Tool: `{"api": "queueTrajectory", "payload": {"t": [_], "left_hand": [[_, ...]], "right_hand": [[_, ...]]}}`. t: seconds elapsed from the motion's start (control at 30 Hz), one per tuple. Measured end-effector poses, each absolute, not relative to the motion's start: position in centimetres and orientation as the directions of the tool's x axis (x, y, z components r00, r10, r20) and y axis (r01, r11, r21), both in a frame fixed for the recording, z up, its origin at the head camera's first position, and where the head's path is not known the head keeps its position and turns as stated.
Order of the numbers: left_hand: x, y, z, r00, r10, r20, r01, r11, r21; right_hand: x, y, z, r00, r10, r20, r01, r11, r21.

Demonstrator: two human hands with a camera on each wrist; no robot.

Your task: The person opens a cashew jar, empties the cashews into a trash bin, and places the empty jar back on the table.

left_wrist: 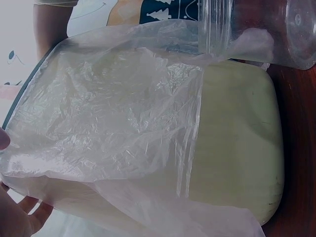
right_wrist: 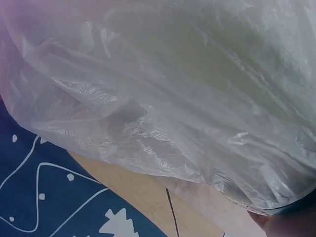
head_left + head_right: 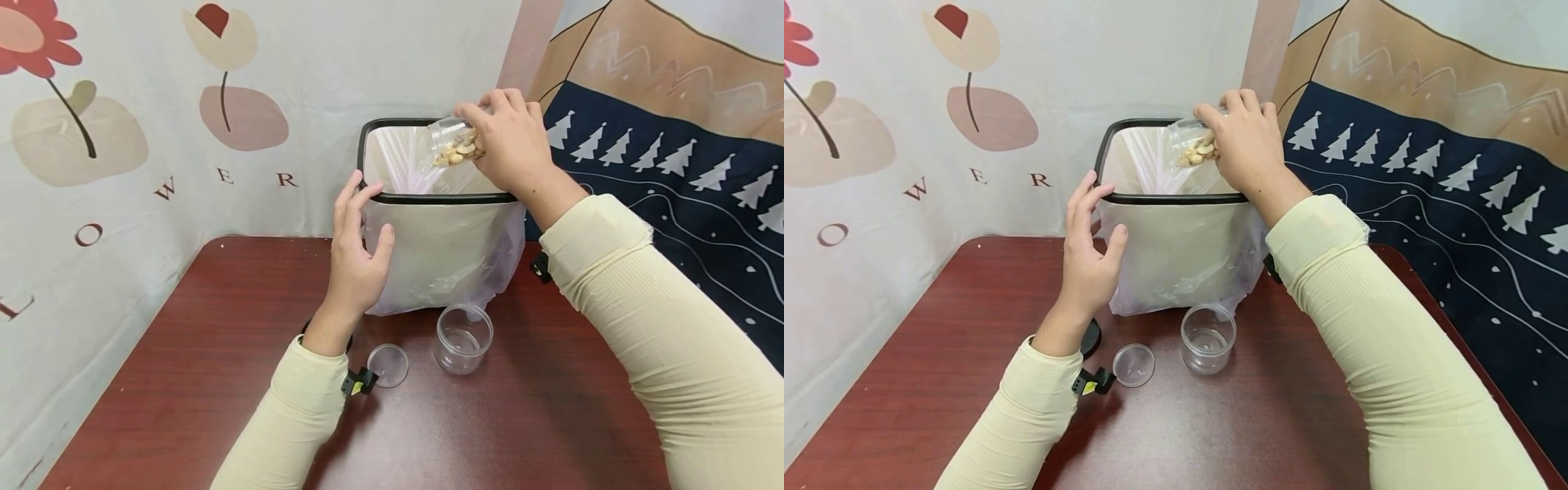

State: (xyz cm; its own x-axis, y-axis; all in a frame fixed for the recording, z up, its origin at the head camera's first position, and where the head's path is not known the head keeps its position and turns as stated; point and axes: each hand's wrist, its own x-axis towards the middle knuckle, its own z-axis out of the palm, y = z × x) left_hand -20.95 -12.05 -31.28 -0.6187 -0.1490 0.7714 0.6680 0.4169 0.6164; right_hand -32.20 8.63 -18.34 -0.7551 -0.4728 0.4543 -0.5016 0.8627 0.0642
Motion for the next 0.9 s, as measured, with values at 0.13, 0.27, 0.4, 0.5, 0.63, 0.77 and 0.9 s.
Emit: {"api": "queueTrajectory", "payload": {"t": [0.13,0.27,0.4,0.5,0.63,0.77,0.9], "left_hand": [[-21.02,-12.12,-31.34,-0.616,-0.148,0.774,0.670,0.419,0.613],[-21.11,-12.18,-31.37,-0.611,-0.146,0.778,0.672,0.424,0.607],[-21.10,-12.18,-31.35,-0.610,-0.146,0.779,0.672,0.426,0.606],[-21.14,-12.22,-31.37,-0.606,-0.143,0.782,0.676,0.425,0.602],[-21.19,-12.26,-31.41,-0.603,-0.141,0.785,0.677,0.430,0.597],[-21.18,-12.20,-31.40,-0.605,-0.143,0.784,0.674,0.432,0.599],[-21.20,-12.13,-31.42,-0.609,-0.147,0.779,0.673,0.425,0.606]], "right_hand": [[-32.22,8.56,-18.39,-0.763,-0.469,0.445,-0.495,0.866,0.063],[-32.21,8.56,-18.39,-0.763,-0.472,0.442,-0.496,0.866,0.067],[-32.18,8.58,-18.38,-0.757,-0.478,0.445,-0.501,0.862,0.074],[-32.20,8.57,-18.38,-0.755,-0.479,0.447,-0.501,0.862,0.077],[-32.23,8.57,-18.37,-0.748,-0.484,0.454,-0.504,0.859,0.085],[-32.23,8.62,-18.37,-0.739,-0.490,0.462,-0.510,0.855,0.092],[-32.24,8.69,-18.39,-0.735,-0.494,0.466,-0.512,0.854,0.098]]}}
